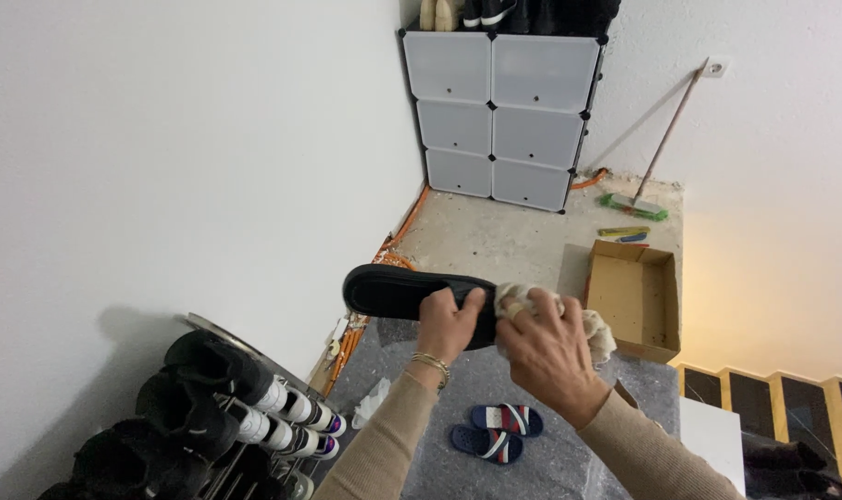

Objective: The person cleans a black slip-on shoe and a blue slide sandal using a white cloth. They wipe the exterior and interior surfaces of each shoe, turning them over to reach different areas, and place them back on a metal shoe rack.

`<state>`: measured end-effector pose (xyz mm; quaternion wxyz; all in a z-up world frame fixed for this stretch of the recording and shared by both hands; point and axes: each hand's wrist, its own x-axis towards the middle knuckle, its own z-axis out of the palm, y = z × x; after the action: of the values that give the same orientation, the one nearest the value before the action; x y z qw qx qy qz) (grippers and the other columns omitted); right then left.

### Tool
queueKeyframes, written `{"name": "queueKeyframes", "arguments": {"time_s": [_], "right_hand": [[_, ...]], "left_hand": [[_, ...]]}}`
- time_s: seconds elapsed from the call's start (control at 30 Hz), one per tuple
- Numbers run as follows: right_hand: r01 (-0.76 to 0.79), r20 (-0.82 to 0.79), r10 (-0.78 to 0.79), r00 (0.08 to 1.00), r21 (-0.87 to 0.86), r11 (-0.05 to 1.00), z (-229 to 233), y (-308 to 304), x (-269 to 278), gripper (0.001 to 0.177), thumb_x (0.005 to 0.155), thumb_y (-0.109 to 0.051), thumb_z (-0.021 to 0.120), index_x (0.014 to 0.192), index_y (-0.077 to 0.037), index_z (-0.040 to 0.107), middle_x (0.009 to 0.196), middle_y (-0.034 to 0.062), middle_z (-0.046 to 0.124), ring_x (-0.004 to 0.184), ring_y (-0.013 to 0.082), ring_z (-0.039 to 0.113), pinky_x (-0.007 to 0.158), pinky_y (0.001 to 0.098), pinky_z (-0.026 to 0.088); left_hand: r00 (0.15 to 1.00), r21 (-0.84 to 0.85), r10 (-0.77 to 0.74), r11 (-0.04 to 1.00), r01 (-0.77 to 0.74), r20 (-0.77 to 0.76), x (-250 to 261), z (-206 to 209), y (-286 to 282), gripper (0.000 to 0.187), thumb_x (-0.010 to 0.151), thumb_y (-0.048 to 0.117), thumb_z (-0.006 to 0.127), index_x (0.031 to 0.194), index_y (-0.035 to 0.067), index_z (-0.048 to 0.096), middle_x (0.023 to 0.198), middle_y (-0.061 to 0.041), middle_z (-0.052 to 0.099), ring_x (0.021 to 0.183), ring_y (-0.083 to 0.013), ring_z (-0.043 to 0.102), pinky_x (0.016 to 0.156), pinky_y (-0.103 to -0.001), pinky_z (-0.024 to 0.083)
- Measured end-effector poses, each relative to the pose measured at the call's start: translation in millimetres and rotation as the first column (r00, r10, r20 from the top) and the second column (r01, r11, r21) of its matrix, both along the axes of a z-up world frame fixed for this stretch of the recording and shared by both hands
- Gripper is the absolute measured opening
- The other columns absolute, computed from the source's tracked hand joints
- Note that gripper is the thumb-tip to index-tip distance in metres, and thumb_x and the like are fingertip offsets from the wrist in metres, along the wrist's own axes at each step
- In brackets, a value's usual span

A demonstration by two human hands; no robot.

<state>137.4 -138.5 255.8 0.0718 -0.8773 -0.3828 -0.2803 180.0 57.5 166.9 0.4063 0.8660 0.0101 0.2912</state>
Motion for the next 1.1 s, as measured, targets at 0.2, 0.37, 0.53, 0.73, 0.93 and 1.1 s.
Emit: {"name": "queueKeyframes", "arguments": {"time_s": [0.2,0.37,0.53,0.73,0.93,1.1], "right_hand": [[0.029,-0.102,-0.036,0.994,-0.066,0.997,-45,-6,13,0.043,0.070,-0.006,0.072,0.109,-0.023,0.077,0.102,0.0051,0.071,0.107,0.0315,0.049,0.083,0.0510,0.039],[0.044,-0.054,-0.041,0.998,0.053,0.998,-10,-2,6,0.038,0.061,-0.010,0.074,0.099,-0.015,0.076,0.100,0.0048,0.074,0.114,0.0314,0.051,0.087,0.0521,0.040],[-0.049,-0.057,0.048,0.997,-0.012,0.999,-33,-9,13,0.032,0.069,-0.013,0.077,0.101,-0.015,0.074,0.100,0.0050,0.074,0.116,0.0326,0.053,0.087,0.0512,0.040],[0.068,0.093,-0.075,0.993,0.076,0.995,-11,-2,10,0.045,0.058,-0.012,0.072,0.103,-0.012,0.075,0.103,0.0061,0.076,0.111,0.0299,0.053,0.085,0.0506,0.041],[-0.067,-0.065,0.063,0.996,-0.060,0.996,-38,-7,17,0.028,0.075,-0.014,0.074,0.103,-0.016,0.076,0.101,0.0081,0.074,0.105,0.0324,0.051,0.083,0.0532,0.039],[0.020,0.045,-0.023,0.999,0.059,0.998,-5,-3,13,0.043,0.057,-0.010,0.072,0.100,-0.013,0.077,0.105,0.0064,0.074,0.111,0.0325,0.052,0.085,0.0524,0.040]], "left_hand": [[0.990,-0.136,0.045,0.989,-0.064,-0.136,-6,29,1,0.065,0.087,0.045,0.074,0.058,-0.009,0.053,0.056,-0.027,0.057,0.049,-0.0361,0.063,0.051,-0.047,0.048],[1.000,-0.015,0.014,1.000,-0.014,-0.005,-2,11,-7,0.060,0.091,0.045,0.073,0.059,-0.005,0.059,0.057,-0.025,0.058,0.055,-0.0360,0.063,0.051,-0.047,0.047],[0.993,-0.249,0.027,0.967,-0.054,-0.111,0,20,-2,0.065,0.089,0.046,0.071,0.057,-0.008,0.052,0.050,-0.025,0.054,0.047,-0.0399,0.057,0.049,-0.049,0.043],[1.000,-0.026,0.014,1.000,-0.014,0.011,7,-5,-1,0.065,0.087,0.043,0.077,0.056,-0.008,0.052,0.052,-0.023,0.054,0.046,-0.0258,0.054,0.046,-0.043,0.041],[0.994,-0.266,-0.025,0.964,-0.005,-0.107,2,17,-1,0.065,0.090,0.045,0.073,0.054,-0.005,0.051,0.047,-0.018,0.053,0.043,-0.0189,0.050,0.045,-0.041,0.040],[0.998,-0.065,-0.020,0.998,0.024,0.062,12,-6,-2,0.067,0.091,0.044,0.075,0.055,-0.006,0.047,0.053,-0.015,0.051,0.047,-0.0195,0.050,0.048,-0.041,0.043]]}}
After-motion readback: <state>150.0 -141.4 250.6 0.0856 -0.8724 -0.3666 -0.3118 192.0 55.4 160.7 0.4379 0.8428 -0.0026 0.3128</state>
